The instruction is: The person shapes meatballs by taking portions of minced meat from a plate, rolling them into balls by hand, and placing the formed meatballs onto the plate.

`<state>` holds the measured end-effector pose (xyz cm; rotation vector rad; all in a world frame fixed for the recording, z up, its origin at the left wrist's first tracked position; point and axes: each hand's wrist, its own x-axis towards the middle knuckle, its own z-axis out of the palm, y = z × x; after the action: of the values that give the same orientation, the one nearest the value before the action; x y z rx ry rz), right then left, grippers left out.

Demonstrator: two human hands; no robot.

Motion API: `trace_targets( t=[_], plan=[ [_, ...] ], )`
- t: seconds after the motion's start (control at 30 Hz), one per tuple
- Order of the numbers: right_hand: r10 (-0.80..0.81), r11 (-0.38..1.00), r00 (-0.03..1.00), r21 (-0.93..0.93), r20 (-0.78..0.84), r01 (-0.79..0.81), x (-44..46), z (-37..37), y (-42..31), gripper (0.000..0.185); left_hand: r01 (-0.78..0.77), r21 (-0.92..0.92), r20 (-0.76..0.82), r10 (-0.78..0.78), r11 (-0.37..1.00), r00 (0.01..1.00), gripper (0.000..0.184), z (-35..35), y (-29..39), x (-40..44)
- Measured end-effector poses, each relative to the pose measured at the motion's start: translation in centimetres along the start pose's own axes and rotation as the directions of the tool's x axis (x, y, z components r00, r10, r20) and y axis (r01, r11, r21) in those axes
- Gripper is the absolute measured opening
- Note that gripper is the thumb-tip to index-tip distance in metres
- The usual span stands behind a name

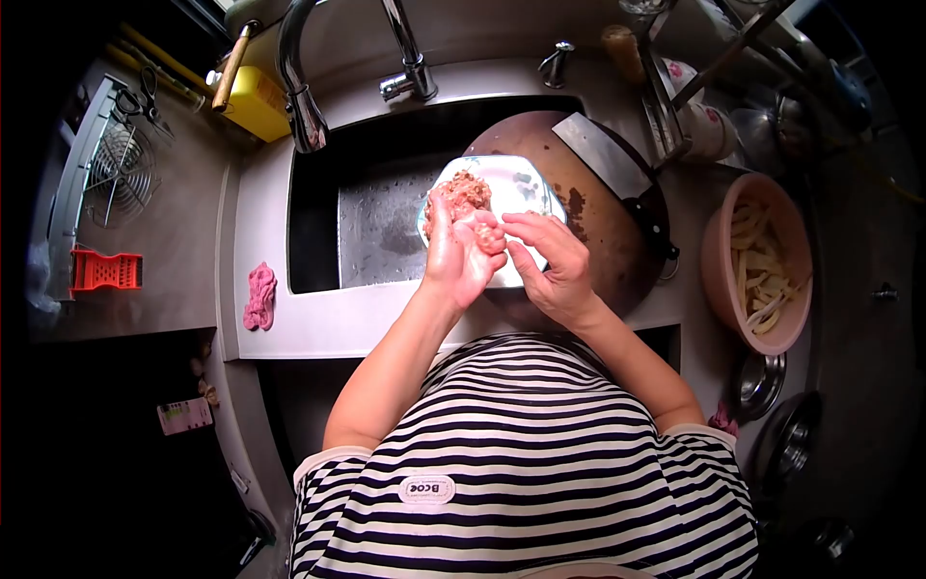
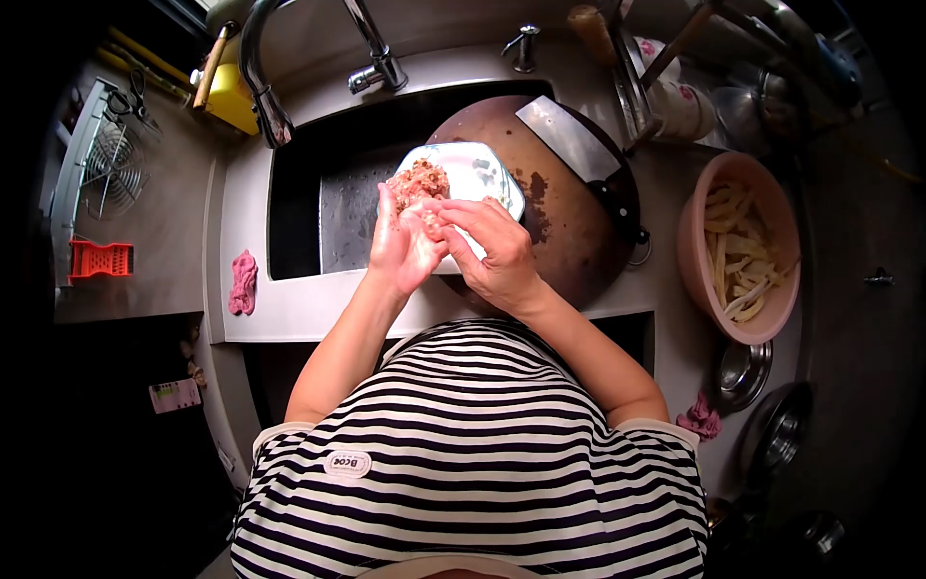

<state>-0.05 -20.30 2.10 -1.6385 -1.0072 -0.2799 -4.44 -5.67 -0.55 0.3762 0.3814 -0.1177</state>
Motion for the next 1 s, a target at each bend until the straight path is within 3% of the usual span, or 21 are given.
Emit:
trace_targets(
  t=[0.1,0.17,0.23,0.27,0.3,0.37,0.4,0.5,0.53,0.63,0.7,0.77,0.83,0.9,0.93,1.0],
  plan=[
    [-0.159,0.949,0.987,-0.276,-0.001,0.152,0.8,0.7,0.2,0.021,0.100,-0.084,0.038,-0.098,0.991,0.995,0.093,4.9,-0.4,-2.3],
    [-0.103,0.970,0.995,-0.221,-0.003,0.100,0.7,1.1,1.7,0.012,0.125,-0.027,0.236,-0.115,0.992,0.965,0.097,3.4,-0.8,-2.0],
    [0.080,0.997,0.997,0.023,0.006,-0.080,-0.4,1.4,4.2,0.011,0.191,0.117,0.331,-0.219,0.975,0.918,0.095,2.7,-0.6,-2.0],
    [0.329,0.937,0.944,0.132,-0.017,-0.324,-0.9,1.6,5.1,0.026,0.273,0.149,0.373,-0.310,0.950,0.874,0.090,1.0,-0.5,-1.4],
    [0.506,0.829,0.860,0.309,-0.061,-0.466,-0.9,1.8,5.3,0.041,0.268,0.205,0.184,-0.306,0.941,0.934,0.080,1.3,-0.8,-2.0],
    [0.676,0.610,0.736,0.538,0.029,-0.582,-1.5,1.6,7.4,0.048,0.187,0.447,-0.036,-0.191,0.875,0.981,0.066,2.2,-0.8,-2.8],
    [0.761,0.472,0.641,0.598,0.094,-0.648,-1.1,1.0,6.6,0.051,0.146,0.414,-0.039,-0.143,0.899,0.989,0.055,1.5,-0.8,-2.6],
    [0.710,0.121,0.614,0.799,0.345,-0.589,-0.9,0.1,6.0,0.052,0.088,0.334,-0.145,-0.041,0.938,0.989,0.052,0.3,-1.1,-1.9],
    [0.589,0.088,0.663,0.779,0.461,-0.620,-0.9,-0.5,6.5,0.054,0.087,0.282,-0.153,-0.045,0.955,0.987,0.053,0.2,-1.3,-1.6],
    [0.592,0.507,0.723,0.533,0.355,-0.677,0.0,0.5,2.6,0.058,0.113,0.079,-0.135,-0.102,0.990,0.986,0.054,0.6,-1.4,-1.0],
    [0.490,0.635,0.749,0.406,0.446,-0.657,0.4,-0.1,0.4,0.057,0.105,-0.028,-0.083,-0.107,0.994,0.991,0.052,0.1,-1.4,-0.5],
    [0.349,0.855,0.878,0.271,0.327,-0.441,0.3,-0.1,0.6,0.053,0.106,-0.002,-0.092,-0.105,0.994,0.990,0.048,-0.4,-0.9,-0.3],
    [0.333,0.841,0.900,0.342,0.282,-0.419,0.4,-0.3,1.0,0.050,0.121,0.015,-0.067,-0.120,0.993,0.990,0.047,-1.3,-0.3,-0.2],
    [0.418,0.732,0.855,0.444,0.307,-0.517,0.4,-0.8,1.3,0.054,0.153,0.026,-0.009,-0.153,0.988,0.988,0.050,-1.6,0.4,-0.4],
    [0.437,0.715,0.847,0.454,0.303,-0.531,0.5,-0.9,1.3,0.054,0.097,0.092,-0.128,-0.085,0.991,0.988,0.054,-0.4,0.3,-0.8],
    [0.481,0.677,0.827,0.475,0.292,-0.562,0.5,-1.0,1.4,0.054,0.063,0.082,-0.047,-0.059,0.995,0.997,0.055,-0.3,0.4,-0.9]
  ],
)
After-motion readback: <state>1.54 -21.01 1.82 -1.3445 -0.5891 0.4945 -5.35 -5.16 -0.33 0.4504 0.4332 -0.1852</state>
